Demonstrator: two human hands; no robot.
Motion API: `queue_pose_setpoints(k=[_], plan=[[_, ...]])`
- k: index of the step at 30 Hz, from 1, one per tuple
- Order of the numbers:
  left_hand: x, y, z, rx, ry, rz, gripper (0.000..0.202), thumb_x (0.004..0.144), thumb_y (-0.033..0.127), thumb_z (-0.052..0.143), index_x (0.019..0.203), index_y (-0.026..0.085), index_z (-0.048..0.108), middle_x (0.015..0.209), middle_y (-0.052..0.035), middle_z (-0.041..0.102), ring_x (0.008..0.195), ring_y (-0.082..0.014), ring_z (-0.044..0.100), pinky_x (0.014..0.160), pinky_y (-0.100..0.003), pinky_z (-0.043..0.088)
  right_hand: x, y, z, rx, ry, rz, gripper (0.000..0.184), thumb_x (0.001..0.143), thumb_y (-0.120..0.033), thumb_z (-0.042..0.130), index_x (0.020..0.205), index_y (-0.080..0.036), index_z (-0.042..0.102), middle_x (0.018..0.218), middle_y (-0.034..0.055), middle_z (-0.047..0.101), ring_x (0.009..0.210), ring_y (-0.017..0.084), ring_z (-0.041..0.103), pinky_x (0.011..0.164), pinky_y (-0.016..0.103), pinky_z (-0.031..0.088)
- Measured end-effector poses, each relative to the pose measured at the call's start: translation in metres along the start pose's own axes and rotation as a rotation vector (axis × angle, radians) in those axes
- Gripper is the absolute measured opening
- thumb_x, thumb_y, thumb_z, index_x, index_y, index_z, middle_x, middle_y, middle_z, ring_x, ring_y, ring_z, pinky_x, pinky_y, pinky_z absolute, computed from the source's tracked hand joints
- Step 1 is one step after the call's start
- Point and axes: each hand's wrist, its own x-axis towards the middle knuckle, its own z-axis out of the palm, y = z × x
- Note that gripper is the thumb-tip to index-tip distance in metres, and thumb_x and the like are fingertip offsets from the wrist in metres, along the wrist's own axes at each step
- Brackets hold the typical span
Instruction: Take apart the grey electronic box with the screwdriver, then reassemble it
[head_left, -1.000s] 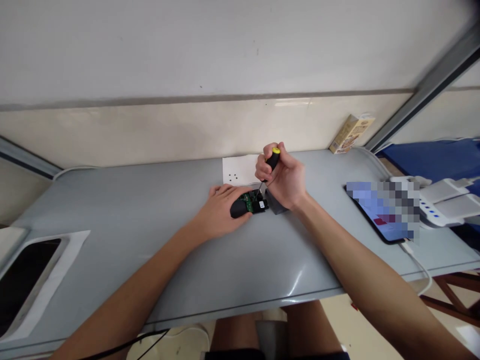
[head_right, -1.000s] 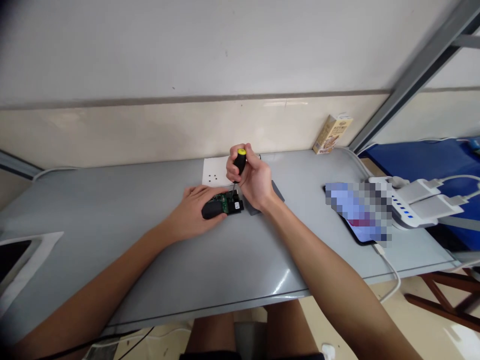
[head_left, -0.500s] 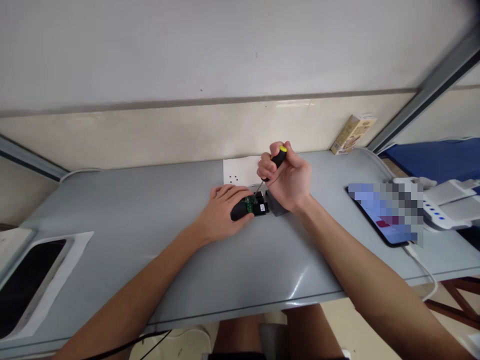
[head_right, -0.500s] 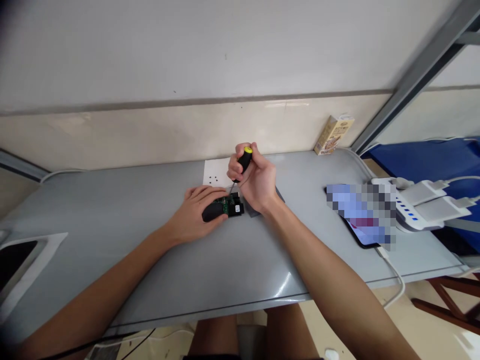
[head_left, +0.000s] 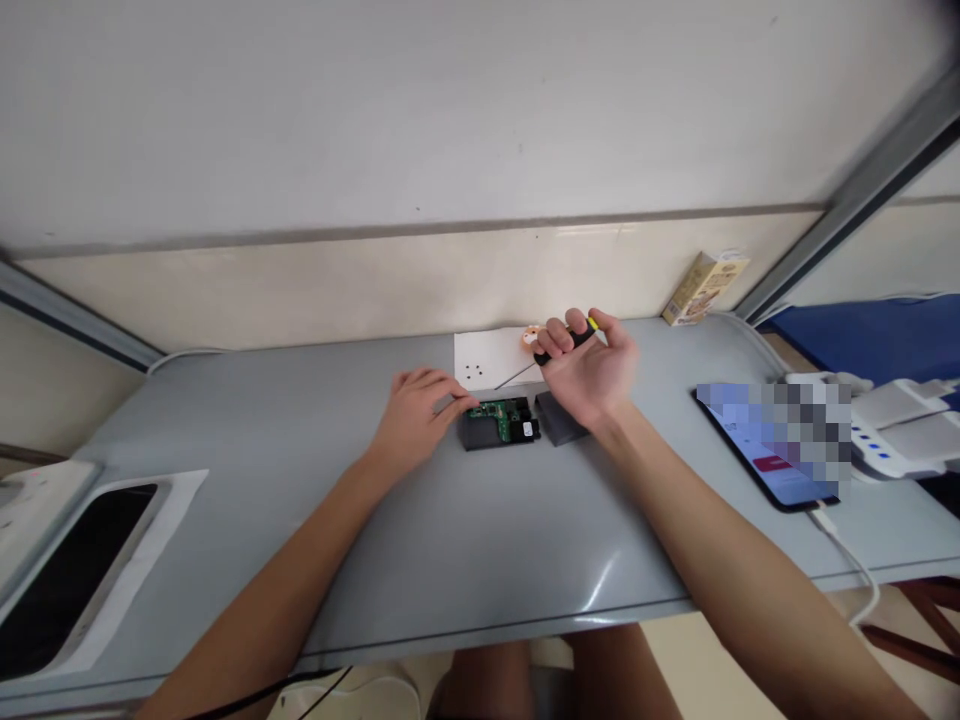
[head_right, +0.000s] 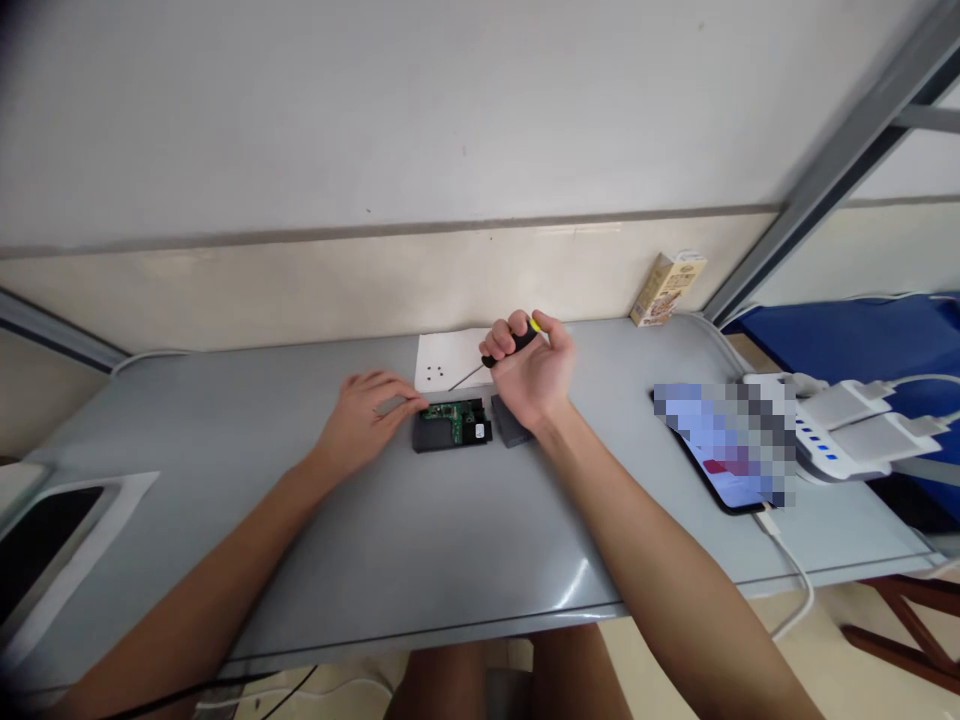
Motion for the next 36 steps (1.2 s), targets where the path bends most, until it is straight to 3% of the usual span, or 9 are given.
queue_pose_setpoints(k=[4, 8, 12, 15, 18, 21, 25, 31, 36], plan=[[0.000, -0.003, 0.001, -0.070, -0.078, 0.013, 0.029, 0.103, 0.043, 0.053, 0.091, 0.022, 0.069, 0.097, -0.0037, 0.072, 0.094, -0.0211, 0.063, 0.089, -0.037, 0.047, 0.007, 0.001, -0.015, 0.073, 0.028, -0.013, 0.030, 0.090, -0.036, 0.052, 0.071, -0.024, 0.032, 0.065, -0.0029, 0.030, 0.061, 0.015, 0.038, 0.065, 0.031, 0.046], [-0.004, -0.001, -0.001, 0.033, -0.065, 0.066, 0.025, 0.104, 0.039, 0.053, 0.092, 0.022, 0.069, 0.097, -0.0036, 0.072, 0.095, -0.0211, 0.063, 0.092, -0.038, 0.046, 0.016, 0.002, -0.033, 0.219, 0.152, -0.006, 0.027, 0.086, -0.031, 0.053, 0.071, -0.023, 0.031, 0.062, -0.0044, 0.030, 0.058, 0.013, 0.036, 0.061, 0.029, 0.045], [-0.009, 0.006, 0.001, 0.112, 0.061, 0.088, 0.023, 0.104, 0.037, 0.056, 0.093, 0.023, 0.071, 0.100, -0.0038, 0.073, 0.096, -0.0207, 0.064, 0.092, -0.038, 0.046, 0.021, 0.000, -0.041, 0.265, 0.221, -0.041, 0.026, 0.084, -0.031, 0.052, 0.071, -0.023, 0.030, 0.061, -0.0046, 0.030, 0.056, 0.013, 0.036, 0.056, 0.027, 0.043], [0.002, 0.015, 0.004, 0.177, 0.149, 0.076, 0.022, 0.102, 0.038, 0.060, 0.093, 0.024, 0.073, 0.099, -0.0043, 0.073, 0.096, -0.0216, 0.065, 0.091, -0.038, 0.046, 0.022, -0.003, -0.043, 0.257, 0.243, -0.055, 0.028, 0.083, -0.033, 0.052, 0.071, -0.023, 0.029, 0.059, -0.0044, 0.031, 0.055, 0.012, 0.036, 0.053, 0.026, 0.041], [0.032, 0.026, 0.007, 0.287, 0.053, 0.096, 0.022, 0.102, 0.040, 0.061, 0.094, 0.024, 0.075, 0.100, -0.0045, 0.074, 0.099, -0.0240, 0.066, 0.093, -0.041, 0.044, 0.024, -0.006, -0.046, 0.284, 0.250, -0.059, 0.029, 0.082, -0.033, 0.051, 0.071, -0.024, 0.025, 0.059, -0.0048, 0.030, 0.054, 0.012, 0.035, 0.053, 0.026, 0.041], [0.069, 0.033, 0.015, 0.296, -0.109, 0.080, 0.023, 0.101, 0.039, 0.062, 0.093, 0.022, 0.076, 0.096, -0.0049, 0.074, 0.089, -0.0228, 0.067, 0.087, -0.039, 0.046, 0.026, -0.010, -0.048, 0.310, 0.260, -0.071, 0.030, 0.082, -0.032, 0.051, 0.071, -0.024, 0.024, 0.059, -0.0051, 0.029, 0.053, 0.012, 0.035, 0.053, 0.026, 0.040], [0.099, 0.035, 0.030, 0.268, -0.189, 0.056, 0.020, 0.099, 0.035, 0.065, 0.092, 0.020, 0.077, 0.092, -0.0066, 0.074, 0.089, -0.0243, 0.066, 0.082, -0.036, 0.046, 0.026, -0.015, -0.050, 0.333, 0.272, -0.088, 0.029, 0.080, -0.030, 0.050, 0.071, -0.024, 0.024, 0.058, -0.0054, 0.029, 0.052, 0.012, 0.034, 0.053, 0.026, 0.040], [0.100, 0.028, 0.042, 0.234, -0.207, 0.098, 0.019, 0.099, 0.033, 0.063, 0.096, 0.021, 0.078, 0.091, -0.0068, 0.073, 0.093, -0.0247, 0.064, 0.084, -0.036, 0.047, 0.026, -0.018, -0.050, 0.329, 0.283, -0.086, 0.026, 0.079, -0.029, 0.051, 0.071, -0.023, 0.027, 0.059, -0.0055, 0.029, 0.053, 0.012, 0.035, 0.054, 0.027, 0.041], [0.088, 0.020, 0.036, 0.104, -0.183, 0.122, 0.025, 0.101, 0.037, 0.057, 0.106, 0.022, 0.076, 0.101, -0.0069, 0.073, 0.101, -0.0242, 0.064, 0.088, -0.036, 0.049, 0.025, -0.016, -0.050, 0.300, 0.279, -0.086, 0.027, 0.080, -0.028, 0.051, 0.071, -0.024, 0.026, 0.060, -0.0056, 0.028, 0.053, 0.012, 0.034, 0.054, 0.027, 0.041]])
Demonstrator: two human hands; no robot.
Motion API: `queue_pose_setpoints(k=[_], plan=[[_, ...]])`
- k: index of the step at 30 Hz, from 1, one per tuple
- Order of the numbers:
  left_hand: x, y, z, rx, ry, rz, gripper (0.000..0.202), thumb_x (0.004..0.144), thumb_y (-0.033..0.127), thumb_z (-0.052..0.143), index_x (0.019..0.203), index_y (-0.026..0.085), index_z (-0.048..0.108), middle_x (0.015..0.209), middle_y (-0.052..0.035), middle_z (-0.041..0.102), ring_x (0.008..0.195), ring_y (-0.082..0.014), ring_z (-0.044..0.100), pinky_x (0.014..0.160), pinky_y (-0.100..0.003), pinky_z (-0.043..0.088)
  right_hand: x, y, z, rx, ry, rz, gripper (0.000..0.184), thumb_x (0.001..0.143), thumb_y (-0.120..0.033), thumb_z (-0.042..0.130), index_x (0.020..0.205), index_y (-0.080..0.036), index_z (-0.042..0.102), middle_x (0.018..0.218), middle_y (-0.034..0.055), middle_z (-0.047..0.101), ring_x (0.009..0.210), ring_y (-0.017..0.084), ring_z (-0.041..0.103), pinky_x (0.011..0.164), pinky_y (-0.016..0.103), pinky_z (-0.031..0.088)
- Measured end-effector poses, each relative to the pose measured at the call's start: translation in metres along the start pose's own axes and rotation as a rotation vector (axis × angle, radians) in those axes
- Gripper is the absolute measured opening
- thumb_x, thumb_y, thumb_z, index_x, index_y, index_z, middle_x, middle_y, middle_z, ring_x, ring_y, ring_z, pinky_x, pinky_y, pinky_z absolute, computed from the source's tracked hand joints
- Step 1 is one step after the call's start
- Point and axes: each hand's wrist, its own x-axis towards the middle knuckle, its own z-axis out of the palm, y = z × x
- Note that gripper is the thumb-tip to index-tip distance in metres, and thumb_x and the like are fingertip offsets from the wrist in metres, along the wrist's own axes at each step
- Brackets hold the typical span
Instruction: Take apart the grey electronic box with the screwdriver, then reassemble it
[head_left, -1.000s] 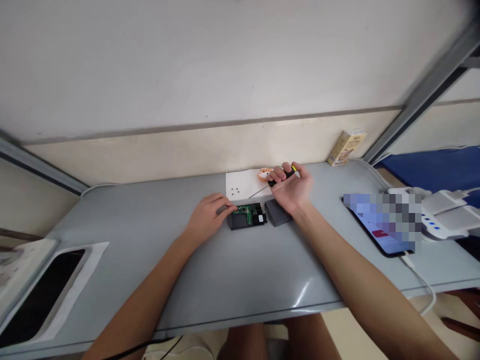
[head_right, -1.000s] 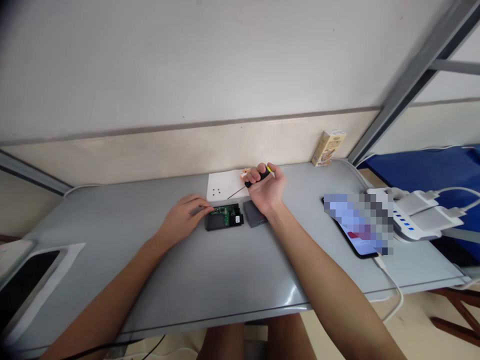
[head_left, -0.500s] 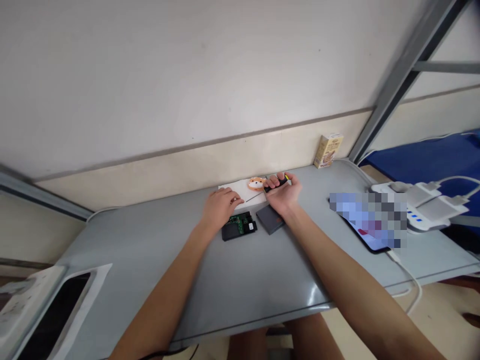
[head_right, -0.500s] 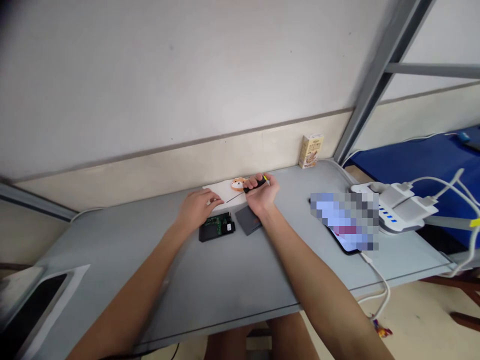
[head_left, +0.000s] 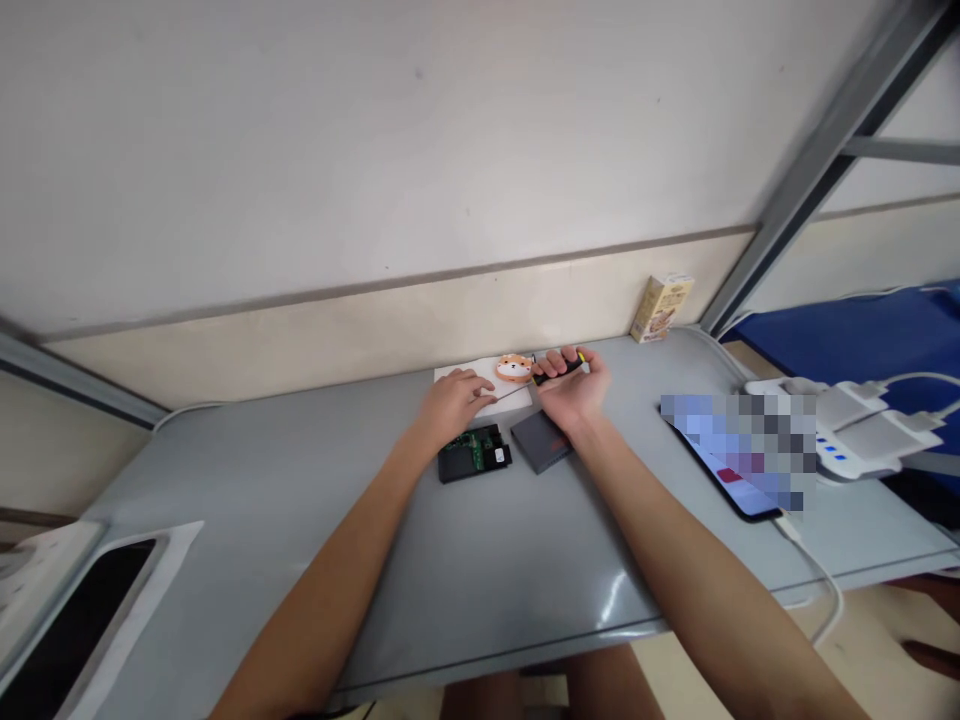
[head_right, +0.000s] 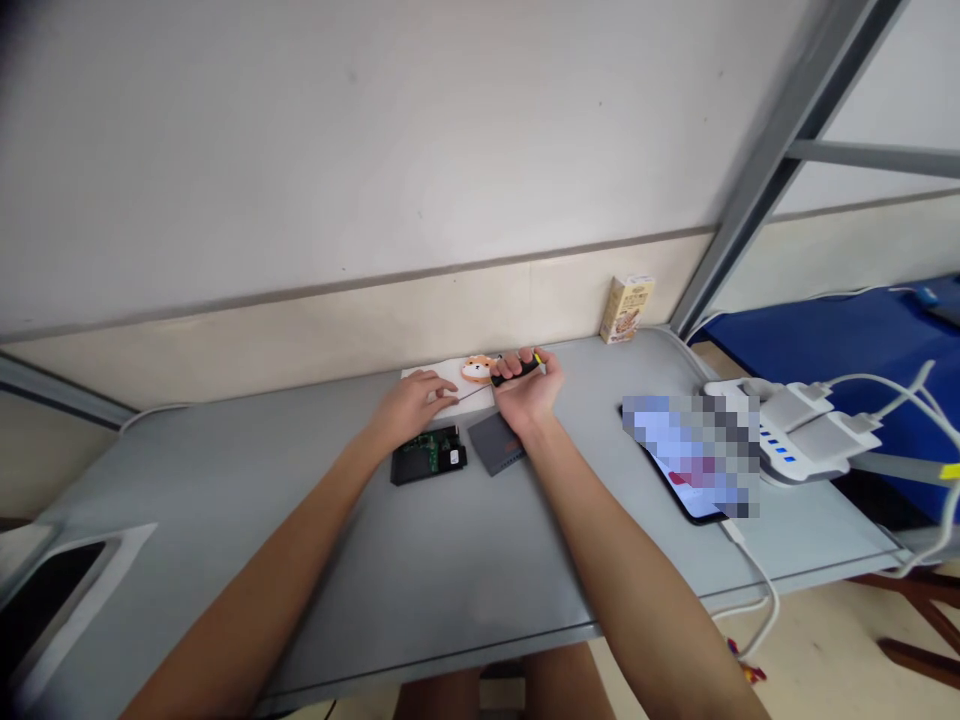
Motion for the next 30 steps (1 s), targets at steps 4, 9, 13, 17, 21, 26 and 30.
queue_pose_setpoints(k=[4, 9, 13, 17, 21, 26, 30], plan=[[-0.034, -0.007, -0.007, -0.129, 0.117, -0.105, 0.035, 0.106, 0.044, 0.045, 0.106, 0.023, 0.073, 0.106, -0.0060, 0.073, 0.100, -0.0222, 0.064, 0.088, -0.036, 0.050, -0.002, -0.002, 0.003, -0.054, -0.030, -0.030, 0.028, 0.081, -0.028, 0.051, 0.071, -0.023, 0.025, 0.061, -0.0053, 0.026, 0.053, 0.012, 0.033, 0.054, 0.027, 0.042], [-0.080, -0.020, -0.013, -0.221, 0.169, -0.193, 0.035, 0.105, 0.044, 0.044, 0.101, 0.021, 0.070, 0.102, -0.0053, 0.071, 0.088, -0.0191, 0.063, 0.078, -0.032, 0.049, -0.022, 0.002, 0.029, -0.277, -0.189, -0.078, 0.032, 0.087, -0.031, 0.050, 0.068, -0.023, 0.026, 0.063, -0.0039, 0.022, 0.055, 0.013, 0.031, 0.056, 0.028, 0.042], [-0.093, -0.027, -0.015, -0.288, 0.143, -0.220, 0.031, 0.106, 0.038, 0.041, 0.106, 0.022, 0.067, 0.100, -0.0026, 0.072, 0.081, -0.0167, 0.063, 0.075, -0.030, 0.047, -0.041, 0.035, 0.056, -0.457, -0.275, -0.160, 0.032, 0.093, -0.029, 0.047, 0.065, -0.022, 0.032, 0.066, -0.0031, 0.024, 0.055, 0.012, 0.028, 0.053, 0.026, 0.036], [-0.093, -0.025, -0.015, -0.241, 0.042, -0.155, 0.026, 0.105, 0.035, 0.041, 0.100, 0.023, 0.065, 0.086, 0.0003, 0.069, 0.071, -0.0161, 0.058, 0.067, -0.030, 0.042, -0.043, 0.078, 0.067, -0.610, -0.321, -0.042, 0.035, 0.096, -0.034, 0.047, 0.065, -0.023, 0.037, 0.064, -0.0036, 0.026, 0.054, 0.011, 0.025, 0.050, 0.026, 0.031], [-0.092, -0.022, -0.012, -0.193, 0.009, -0.082, 0.025, 0.104, 0.031, 0.041, 0.092, 0.022, 0.062, 0.085, -0.0004, 0.068, 0.073, -0.0171, 0.058, 0.068, -0.031, 0.042, -0.040, 0.094, 0.062, -0.650, -0.343, 0.036, 0.035, 0.097, -0.034, 0.043, 0.064, -0.022, 0.040, 0.057, -0.0050, 0.025, 0.052, 0.011, 0.020, 0.049, 0.026, 0.026], [-0.091, -0.023, -0.008, -0.191, 0.024, -0.056, 0.027, 0.104, 0.030, 0.040, 0.094, 0.021, 0.063, 0.091, -0.0027, 0.070, 0.083, -0.0192, 0.062, 0.075, -0.032, 0.045, -0.047, 0.088, 0.055, -0.663, -0.366, 0.040, 0.037, 0.097, -0.038, 0.048, 0.064, -0.022, 0.041, 0.058, -0.0048, 0.027, 0.054, 0.011, 0.023, 0.052, 0.027, 0.029], [-0.090, -0.023, -0.006, -0.199, 0.041, -0.037, 0.026, 0.104, 0.029, 0.040, 0.094, 0.021, 0.062, 0.094, -0.0030, 0.070, 0.087, -0.0194, 0.063, 0.079, -0.033, 0.046, -0.053, 0.087, 0.055, -0.672, -0.350, 0.012, 0.036, 0.095, -0.037, 0.049, 0.064, -0.022, 0.041, 0.061, -0.0039, 0.028, 0.056, 0.012, 0.025, 0.054, 0.027, 0.030]])
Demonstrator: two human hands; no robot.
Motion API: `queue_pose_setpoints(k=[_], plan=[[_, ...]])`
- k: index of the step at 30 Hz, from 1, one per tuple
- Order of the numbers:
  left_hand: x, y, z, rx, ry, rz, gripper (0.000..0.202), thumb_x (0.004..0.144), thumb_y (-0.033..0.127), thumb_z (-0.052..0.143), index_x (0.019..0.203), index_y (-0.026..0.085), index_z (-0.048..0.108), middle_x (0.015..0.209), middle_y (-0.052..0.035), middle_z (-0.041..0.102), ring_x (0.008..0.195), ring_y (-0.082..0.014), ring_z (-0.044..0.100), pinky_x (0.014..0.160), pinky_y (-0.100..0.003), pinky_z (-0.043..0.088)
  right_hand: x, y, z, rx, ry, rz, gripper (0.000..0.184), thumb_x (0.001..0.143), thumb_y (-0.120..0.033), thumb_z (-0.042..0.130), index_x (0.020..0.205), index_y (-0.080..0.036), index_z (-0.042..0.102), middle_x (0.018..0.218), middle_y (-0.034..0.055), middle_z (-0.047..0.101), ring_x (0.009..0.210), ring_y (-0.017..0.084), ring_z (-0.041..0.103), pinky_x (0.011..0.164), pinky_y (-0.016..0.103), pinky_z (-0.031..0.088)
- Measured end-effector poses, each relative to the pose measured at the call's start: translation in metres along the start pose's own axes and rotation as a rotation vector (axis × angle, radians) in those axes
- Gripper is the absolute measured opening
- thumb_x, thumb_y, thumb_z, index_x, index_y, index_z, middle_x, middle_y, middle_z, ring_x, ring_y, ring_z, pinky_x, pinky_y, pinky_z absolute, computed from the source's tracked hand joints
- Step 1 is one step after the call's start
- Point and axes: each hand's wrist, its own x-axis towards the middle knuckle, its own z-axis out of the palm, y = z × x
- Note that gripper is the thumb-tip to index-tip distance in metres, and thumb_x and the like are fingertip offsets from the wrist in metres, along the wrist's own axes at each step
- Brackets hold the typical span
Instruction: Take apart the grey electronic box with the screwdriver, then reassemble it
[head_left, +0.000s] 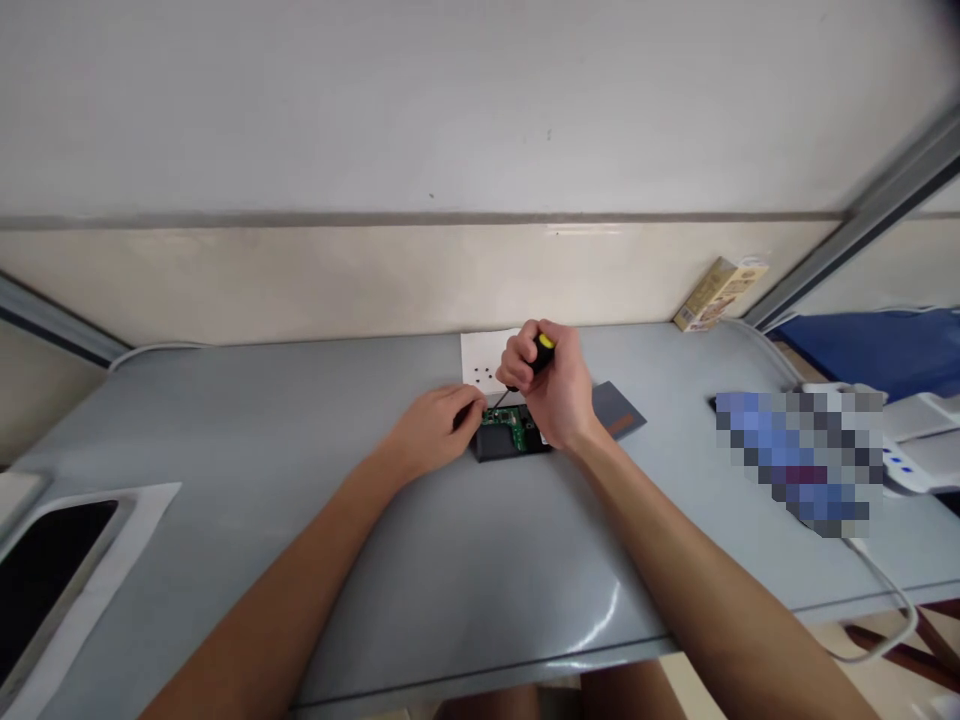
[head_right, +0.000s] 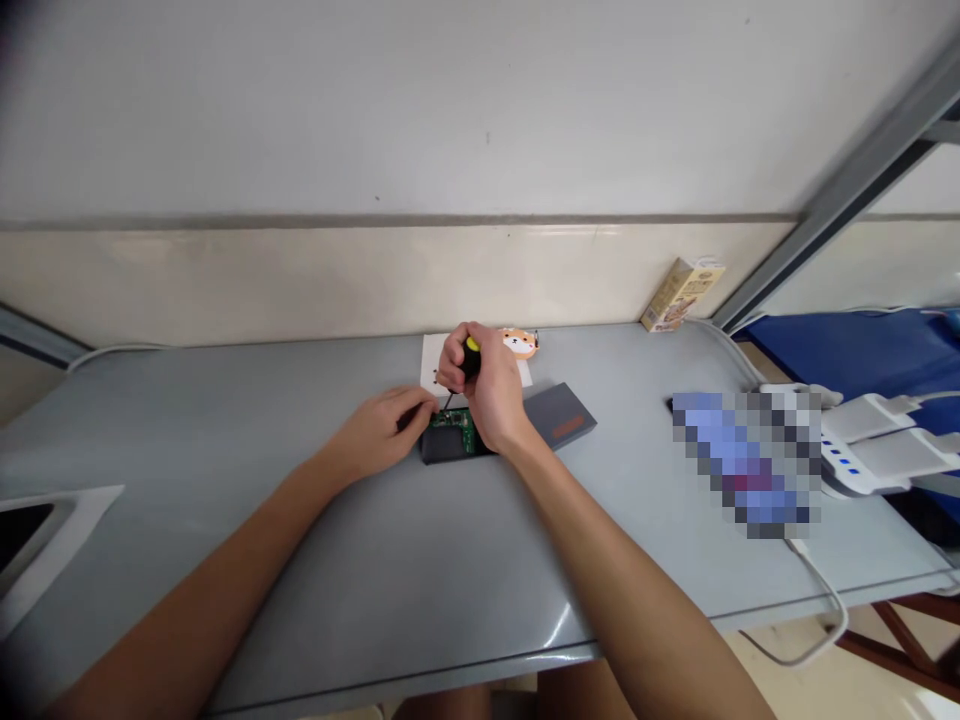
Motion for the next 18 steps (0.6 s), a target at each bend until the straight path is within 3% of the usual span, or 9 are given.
queue_pose_setpoints(k=[11, 18], plan=[[0.0009, -0.0026, 0.0023, -0.030, 0.019, -0.002, 0.025, 0.103, 0.028, 0.042, 0.091, 0.020, 0.063, 0.089, -0.0017, 0.070, 0.080, -0.0169, 0.061, 0.074, -0.031, 0.045, 0.0050, -0.0017, -0.0032, 0.110, 0.088, -0.013, 0.032, 0.094, -0.031, 0.044, 0.063, -0.021, 0.040, 0.062, -0.0046, 0.025, 0.055, 0.011, 0.023, 0.053, 0.027, 0.027], [0.0010, -0.0044, 0.0037, -0.026, 0.028, 0.009, 0.024, 0.103, 0.027, 0.043, 0.091, 0.020, 0.063, 0.089, -0.0014, 0.070, 0.079, -0.0165, 0.061, 0.075, -0.031, 0.044, 0.0052, 0.0005, -0.0032, 0.096, 0.067, 0.012, 0.032, 0.094, -0.033, 0.043, 0.064, -0.022, 0.038, 0.062, -0.0049, 0.024, 0.054, 0.011, 0.023, 0.053, 0.027, 0.028]])
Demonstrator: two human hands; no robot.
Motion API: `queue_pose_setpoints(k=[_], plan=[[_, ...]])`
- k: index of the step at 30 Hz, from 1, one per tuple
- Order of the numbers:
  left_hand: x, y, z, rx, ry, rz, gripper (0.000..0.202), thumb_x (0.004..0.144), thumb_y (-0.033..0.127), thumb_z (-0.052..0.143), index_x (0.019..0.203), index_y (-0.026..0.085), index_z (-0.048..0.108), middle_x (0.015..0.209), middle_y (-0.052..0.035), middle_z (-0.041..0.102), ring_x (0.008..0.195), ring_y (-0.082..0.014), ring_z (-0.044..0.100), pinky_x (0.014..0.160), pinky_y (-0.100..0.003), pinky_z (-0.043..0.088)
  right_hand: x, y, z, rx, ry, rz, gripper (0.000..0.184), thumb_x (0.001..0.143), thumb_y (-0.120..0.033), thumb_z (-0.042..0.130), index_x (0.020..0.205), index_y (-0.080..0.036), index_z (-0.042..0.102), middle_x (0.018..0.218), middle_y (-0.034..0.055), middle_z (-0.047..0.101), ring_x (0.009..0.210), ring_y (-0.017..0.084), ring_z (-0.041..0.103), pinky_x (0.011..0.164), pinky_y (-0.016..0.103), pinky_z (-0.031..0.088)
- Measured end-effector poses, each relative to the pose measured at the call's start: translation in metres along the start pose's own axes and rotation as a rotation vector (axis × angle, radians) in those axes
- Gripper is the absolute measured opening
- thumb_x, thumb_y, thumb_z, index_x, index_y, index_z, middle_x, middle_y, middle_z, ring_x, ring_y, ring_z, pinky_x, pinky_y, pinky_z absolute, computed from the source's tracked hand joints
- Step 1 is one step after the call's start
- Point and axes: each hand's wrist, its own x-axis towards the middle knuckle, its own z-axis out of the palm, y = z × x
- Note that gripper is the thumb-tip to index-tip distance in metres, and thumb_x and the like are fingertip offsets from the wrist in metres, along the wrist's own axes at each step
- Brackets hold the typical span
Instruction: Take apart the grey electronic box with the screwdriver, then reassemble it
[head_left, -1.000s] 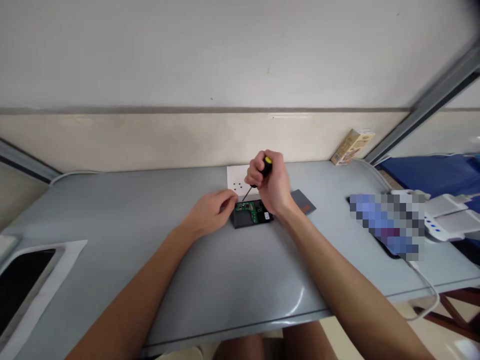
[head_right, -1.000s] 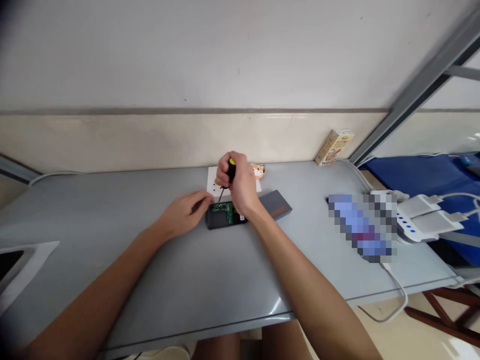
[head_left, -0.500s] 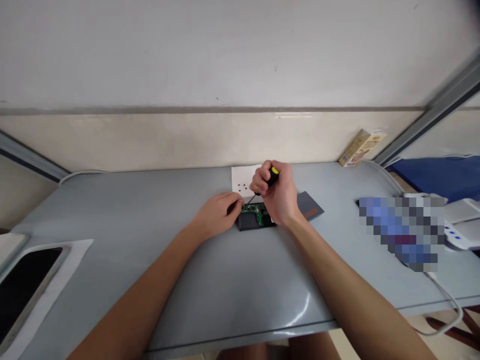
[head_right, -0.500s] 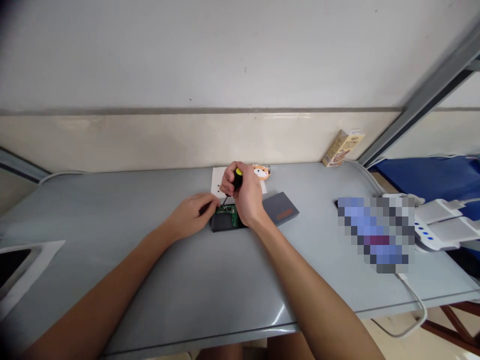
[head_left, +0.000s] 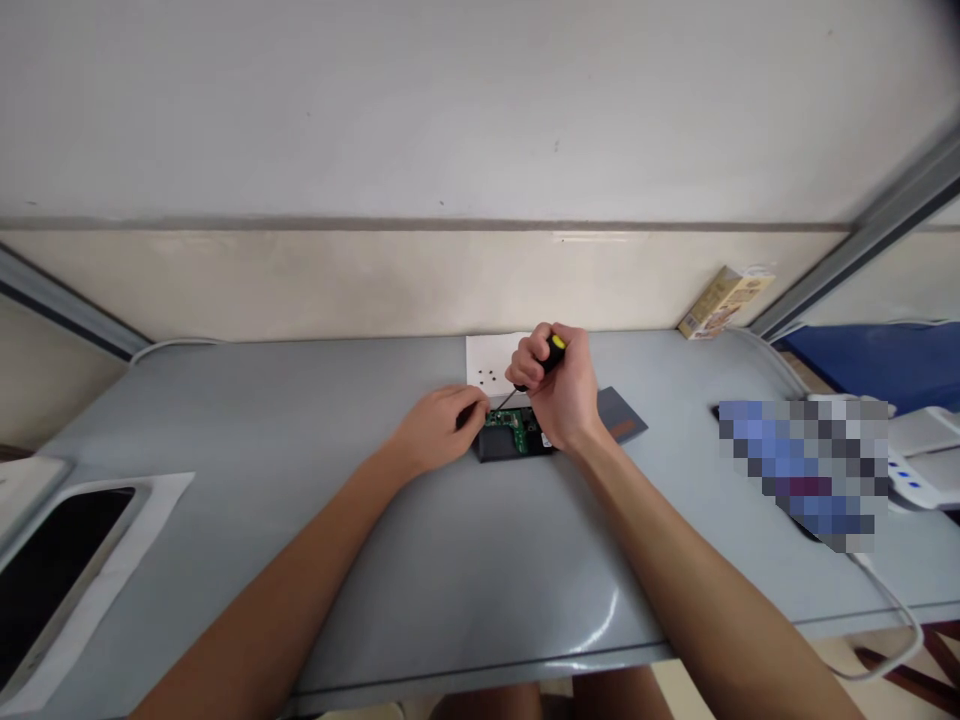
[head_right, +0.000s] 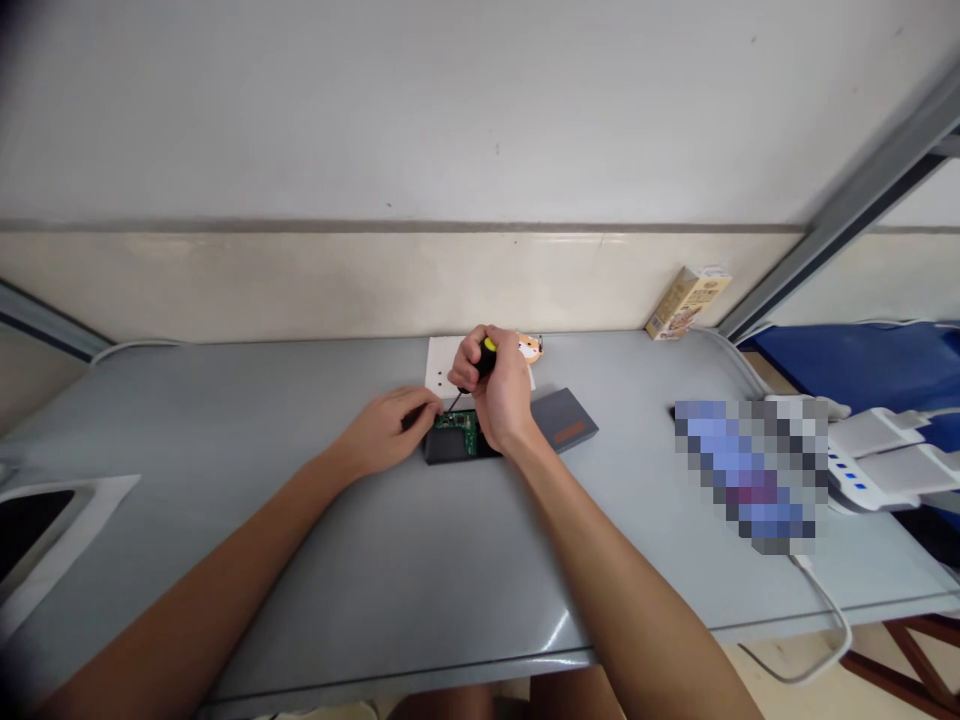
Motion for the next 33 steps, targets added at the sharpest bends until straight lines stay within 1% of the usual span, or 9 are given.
queue_pose_setpoints(k=[5, 12, 17, 20, 24, 30, 33], plan=[[0.0000, -0.0015, 0.0006, 0.009, -0.016, -0.010, 0.023, 0.103, 0.028, 0.043, 0.092, 0.021, 0.062, 0.091, -0.0012, 0.070, 0.082, -0.0172, 0.063, 0.075, -0.031, 0.044, 0.0008, -0.0003, -0.0001, -0.011, 0.021, -0.030, 0.032, 0.094, -0.033, 0.044, 0.064, -0.022, 0.039, 0.062, -0.0048, 0.024, 0.055, 0.011, 0.023, 0.053, 0.027, 0.028], [0.0017, 0.0009, -0.0003, 0.001, -0.016, -0.003, 0.025, 0.103, 0.028, 0.042, 0.089, 0.021, 0.061, 0.086, -0.0008, 0.069, 0.075, -0.0160, 0.060, 0.071, -0.030, 0.042, -0.0006, 0.0004, 0.0011, 0.002, 0.033, 0.012, 0.031, 0.093, -0.032, 0.044, 0.063, -0.022, 0.040, 0.061, -0.0046, 0.026, 0.054, 0.011, 0.023, 0.053, 0.027, 0.027], [0.0004, -0.0021, 0.0012, 0.003, -0.036, -0.032, 0.024, 0.102, 0.029, 0.043, 0.089, 0.021, 0.061, 0.082, 0.0006, 0.066, 0.072, -0.0155, 0.058, 0.069, -0.030, 0.041, 0.0003, 0.0005, 0.0005, 0.030, 0.053, -0.021, 0.032, 0.093, -0.031, 0.045, 0.063, -0.021, 0.039, 0.061, -0.0050, 0.025, 0.054, 0.011, 0.022, 0.053, 0.027, 0.025], [0.0005, -0.0027, 0.0012, 0.000, -0.050, -0.054, 0.024, 0.102, 0.030, 0.043, 0.089, 0.022, 0.061, 0.081, 0.0012, 0.066, 0.072, -0.0153, 0.058, 0.068, -0.030, 0.040, 0.0000, 0.0011, 0.0013, 0.046, 0.047, -0.021, 0.031, 0.092, -0.030, 0.045, 0.063, -0.021, 0.040, 0.062, -0.0048, 0.026, 0.055, 0.011, 0.024, 0.053, 0.027, 0.026], [0.0013, -0.0015, 0.0004, -0.004, -0.052, -0.050, 0.025, 0.102, 0.029, 0.042, 0.088, 0.021, 0.060, 0.082, 0.0005, 0.067, 0.072, -0.0157, 0.058, 0.068, -0.030, 0.041, 0.0001, 0.0009, 0.0008, 0.018, 0.043, 0.009, 0.031, 0.092, -0.032, 0.044, 0.064, -0.022, 0.039, 0.062, -0.0049, 0.025, 0.055, 0.011, 0.023, 0.053, 0.027, 0.028], [0.0009, -0.0018, 0.0006, 0.013, -0.047, -0.046, 0.024, 0.103, 0.030, 0.043, 0.088, 0.022, 0.061, 0.081, 0.0007, 0.067, 0.072, -0.0161, 0.058, 0.068, -0.030, 0.040, 0.0005, 0.0003, 0.0004, -0.010, 0.074, -0.029, 0.031, 0.091, -0.033, 0.044, 0.064, -0.022, 0.036, 0.062, -0.0048, 0.024, 0.054, 0.011, 0.022, 0.052, 0.027, 0.028], [0.0009, -0.0016, 0.0006, 0.017, -0.046, -0.048, 0.025, 0.103, 0.031, 0.043, 0.088, 0.022, 0.061, 0.081, 0.0003, 0.067, 0.072, -0.0164, 0.059, 0.068, -0.030, 0.040, -0.0008, 0.0010, 0.0024, -0.008, 0.064, -0.012, 0.030, 0.091, -0.033, 0.044, 0.064, -0.022, 0.035, 0.063, -0.0047, 0.024, 0.055, 0.011, 0.023, 0.052, 0.027, 0.029]])
